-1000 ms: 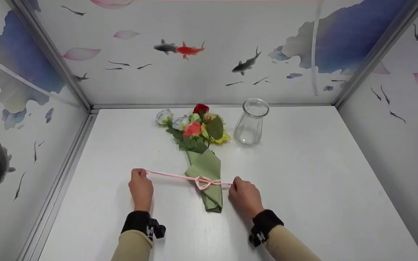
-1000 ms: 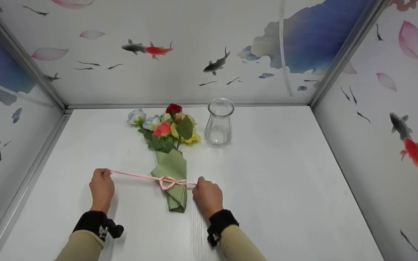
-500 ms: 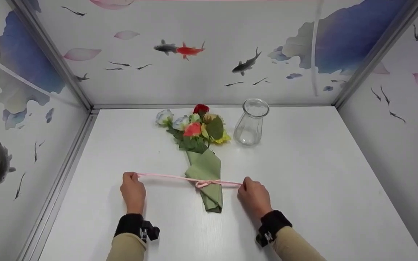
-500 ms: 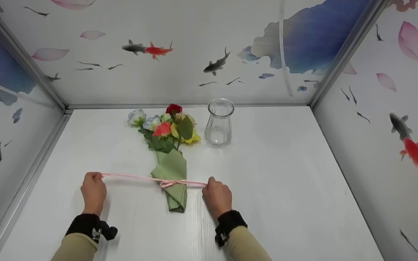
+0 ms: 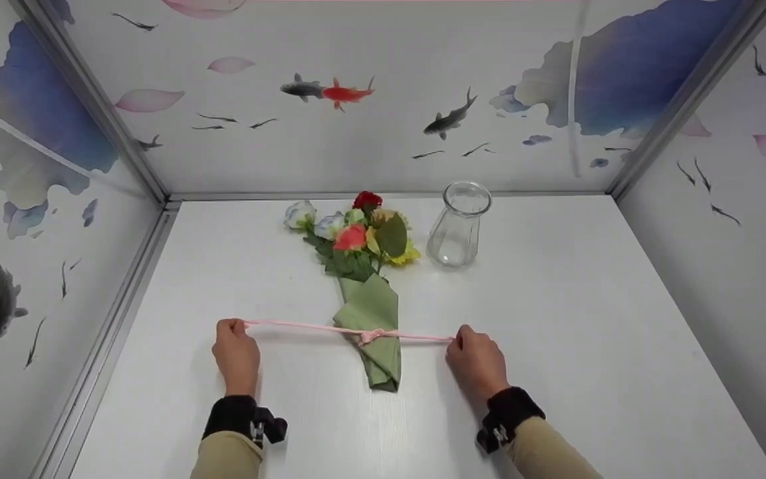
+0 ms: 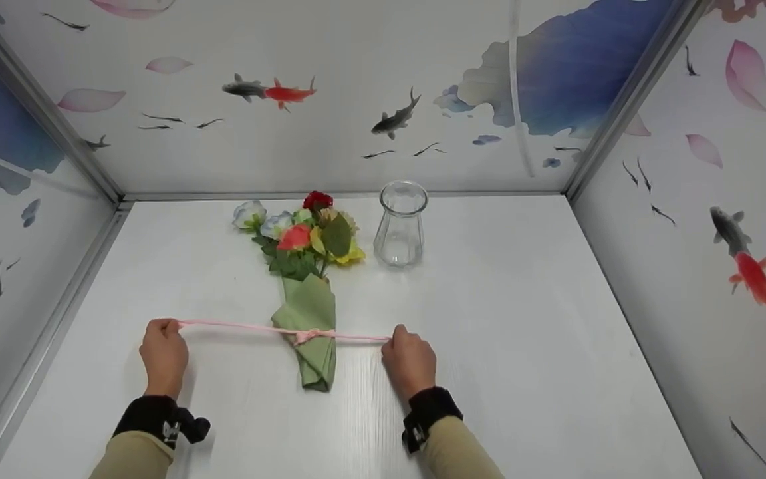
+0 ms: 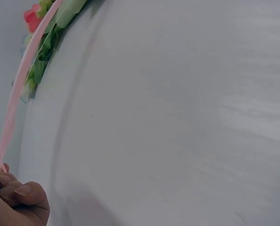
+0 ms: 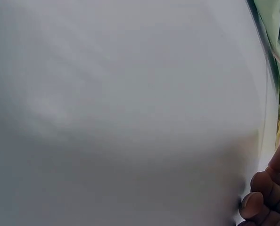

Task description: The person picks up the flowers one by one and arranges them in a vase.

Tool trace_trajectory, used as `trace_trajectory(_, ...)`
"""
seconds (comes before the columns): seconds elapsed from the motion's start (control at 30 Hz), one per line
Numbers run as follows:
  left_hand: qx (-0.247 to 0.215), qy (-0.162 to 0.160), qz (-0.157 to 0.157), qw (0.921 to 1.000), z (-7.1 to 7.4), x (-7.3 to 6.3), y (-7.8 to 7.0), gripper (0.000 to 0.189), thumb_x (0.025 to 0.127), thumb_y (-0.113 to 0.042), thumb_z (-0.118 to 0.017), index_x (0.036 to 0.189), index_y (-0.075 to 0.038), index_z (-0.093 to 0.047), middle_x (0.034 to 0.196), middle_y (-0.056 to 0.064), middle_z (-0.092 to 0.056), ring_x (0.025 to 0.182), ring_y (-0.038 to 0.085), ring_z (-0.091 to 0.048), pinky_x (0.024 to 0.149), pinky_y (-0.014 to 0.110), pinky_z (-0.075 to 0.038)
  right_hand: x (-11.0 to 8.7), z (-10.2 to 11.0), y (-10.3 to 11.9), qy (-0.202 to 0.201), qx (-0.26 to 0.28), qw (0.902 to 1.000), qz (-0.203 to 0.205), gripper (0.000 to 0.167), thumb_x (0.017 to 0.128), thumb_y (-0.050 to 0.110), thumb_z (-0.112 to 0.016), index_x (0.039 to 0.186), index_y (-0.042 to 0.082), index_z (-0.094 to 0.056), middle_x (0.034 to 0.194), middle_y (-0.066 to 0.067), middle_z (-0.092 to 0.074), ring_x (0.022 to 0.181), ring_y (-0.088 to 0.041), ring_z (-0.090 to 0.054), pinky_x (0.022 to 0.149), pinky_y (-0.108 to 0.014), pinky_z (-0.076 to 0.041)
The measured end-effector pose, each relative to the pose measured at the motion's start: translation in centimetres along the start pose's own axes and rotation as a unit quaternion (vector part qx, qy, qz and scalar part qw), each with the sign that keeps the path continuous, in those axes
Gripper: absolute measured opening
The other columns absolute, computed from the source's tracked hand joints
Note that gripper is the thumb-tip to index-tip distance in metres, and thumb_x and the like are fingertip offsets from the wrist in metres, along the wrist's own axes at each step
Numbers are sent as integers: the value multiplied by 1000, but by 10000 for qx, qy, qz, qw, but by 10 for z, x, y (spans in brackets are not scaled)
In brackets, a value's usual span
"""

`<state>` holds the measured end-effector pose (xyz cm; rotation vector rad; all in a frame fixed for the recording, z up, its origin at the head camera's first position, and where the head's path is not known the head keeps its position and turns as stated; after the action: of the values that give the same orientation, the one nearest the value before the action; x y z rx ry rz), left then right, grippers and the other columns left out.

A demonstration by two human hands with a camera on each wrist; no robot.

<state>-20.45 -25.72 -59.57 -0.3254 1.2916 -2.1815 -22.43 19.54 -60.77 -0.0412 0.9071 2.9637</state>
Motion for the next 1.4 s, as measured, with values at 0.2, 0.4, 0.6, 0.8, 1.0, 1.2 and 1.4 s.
trace_trajectory(0.2, -33, 52, 48, 10000, 6, 1, 6, 30, 111, -12, -35, 127, 9, -49, 122, 30, -60, 106, 38, -56, 92, 48, -46, 0, 3, -6, 1, 5, 10000, -76, 11, 92, 9, -58, 81, 9, -56, 67, -2, -51, 59, -18, -45, 56, -33, -36)
trace_trajectory(0.4, -20, 67, 24, 10000, 11, 1, 9, 30, 111, -11, -35, 128, 9, -49, 121, 29, -60, 103, 36, -55, 92, 47, -46, 0, 5, -12, -1, 67, 9999, -101, 12, 92, 8, -58, 80, 9, -55, 65, -1, -48, 58, -17, -44, 55, -32, -35)
trace_trajectory(0.6, 76, 99, -60, 9999, 15, 2, 11, 31, 111, -11, -36, 129, 10, -50, 122, 31, -60, 108, 40, -58, 93, 50, -46, 0, 8, -19, 2, 123, 9997, -193, 15, 94, 10, -57, 79, 9, -54, 65, -1, -48, 58, -17, -45, 55, -32, -35)
trace_trajectory(0.8, 183, 90, -123, 9997, 22, 3, 17, 31, 111, -12, -36, 129, 10, -50, 122, 32, -60, 110, 42, -58, 94, 52, -46, 1, 13, -27, -66, 66, 9998, -171, 17, 95, 11, -59, 79, 9, -54, 66, -1, -47, 60, -17, -44, 56, -32, -35)
trace_trajectory(1.0, 246, 172, -64, 9995, 27, 4, 23, 33, 111, -12, -36, 132, 10, -48, 128, 31, -58, 117, 43, -56, 101, 54, -45, 1, 16, -35, -65, 55, 9994, -336, 14, 95, 12, -60, 82, 7, -57, 68, -3, -50, 62, -18, -47, 59, -32, -37)
trace_trajectory(1.2, 504, 202, -183, 9984, 35, 4, 26, 32, 111, -12, -38, 132, 10, -49, 127, 32, -59, 112, 41, -58, 98, 54, -47, 0, 21, -43, -86, 96, 9991, -399, 13, 95, 11, -59, 83, 7, -58, 68, -3, -51, 62, -19, -48, 58, -32, -37)
trace_trajectory(1.4, 805, 100, -389, 9959, 42, 2, 29, 28, 110, -9, -40, 126, 9, -54, 122, 32, -62, 105, 41, -62, 88, 51, -50, 0, 26, -50, -100, 69, 9986, -512, 13, 94, 11, -60, 83, 7, -57, 68, -3, -51, 62, -19, -47, 57, -32, -35)
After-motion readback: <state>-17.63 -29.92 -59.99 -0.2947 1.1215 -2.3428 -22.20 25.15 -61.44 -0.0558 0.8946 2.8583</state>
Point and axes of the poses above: each hand's wrist, its own x-axis towards the middle knuckle, its own z-axis out of the back of the hand, y = z × x, the point moved 8 cm from there along x, towards the middle knuckle
